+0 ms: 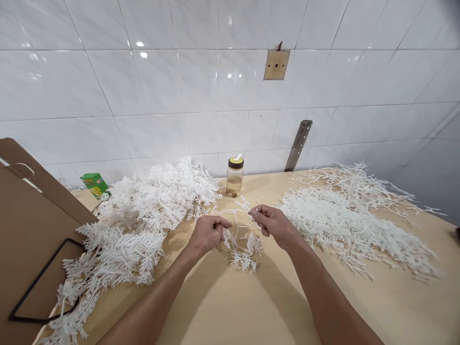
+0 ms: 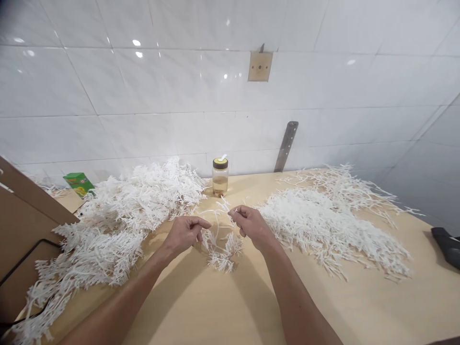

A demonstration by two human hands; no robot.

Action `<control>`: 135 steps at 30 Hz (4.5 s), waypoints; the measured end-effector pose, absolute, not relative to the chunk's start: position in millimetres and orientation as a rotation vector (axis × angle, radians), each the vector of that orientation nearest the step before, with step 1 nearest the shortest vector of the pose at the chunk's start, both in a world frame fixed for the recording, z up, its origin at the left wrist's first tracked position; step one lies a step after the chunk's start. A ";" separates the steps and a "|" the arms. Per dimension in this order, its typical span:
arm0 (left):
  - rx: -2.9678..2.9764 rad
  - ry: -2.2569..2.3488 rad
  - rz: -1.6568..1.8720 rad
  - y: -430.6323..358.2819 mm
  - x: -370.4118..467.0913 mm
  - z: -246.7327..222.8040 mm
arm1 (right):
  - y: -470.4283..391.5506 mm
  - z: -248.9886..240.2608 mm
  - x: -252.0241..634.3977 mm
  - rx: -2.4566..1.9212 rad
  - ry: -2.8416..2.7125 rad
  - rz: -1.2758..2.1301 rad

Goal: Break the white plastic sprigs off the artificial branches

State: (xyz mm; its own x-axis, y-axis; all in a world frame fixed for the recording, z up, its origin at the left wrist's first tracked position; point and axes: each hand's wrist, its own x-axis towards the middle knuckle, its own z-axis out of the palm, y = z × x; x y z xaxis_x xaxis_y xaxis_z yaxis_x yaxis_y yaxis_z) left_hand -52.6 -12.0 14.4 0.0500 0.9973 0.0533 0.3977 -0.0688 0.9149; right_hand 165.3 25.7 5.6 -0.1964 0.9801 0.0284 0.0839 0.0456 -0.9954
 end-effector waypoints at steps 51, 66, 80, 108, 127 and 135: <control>1.161 1.058 0.941 -15.0 -45.3 16.4 | 16.3 11.5 151.7 -0.954 -1.433 1.009; 1.041 0.914 1.180 -12.7 -45.6 15.5 | -5.6 6.2 118.7 -0.669 -1.814 0.354; 1.002 0.829 1.154 -16.5 -48.5 22.1 | -4.5 1.6 112.5 -0.749 -1.386 1.041; 1.134 0.960 0.997 -30.3 -45.7 39.0 | 0.4 15.6 134.9 -0.808 -1.421 1.455; 1.210 0.724 1.140 -25.1 -38.8 21.3 | 0.5 6.8 119.8 -0.931 -1.223 1.221; 1.198 0.779 1.265 -31.6 -29.7 21.3 | -2.9 6.9 116.9 -0.986 -1.288 1.142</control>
State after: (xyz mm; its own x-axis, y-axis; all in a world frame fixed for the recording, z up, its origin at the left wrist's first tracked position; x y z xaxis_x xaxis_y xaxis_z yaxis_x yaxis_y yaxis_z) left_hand -29.7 -31.6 21.3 0.1931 0.9666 0.1686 -0.2840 -0.1094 0.9526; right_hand 116.9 -2.9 6.9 -0.0552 0.9795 0.1936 -0.0756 0.1893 -0.9790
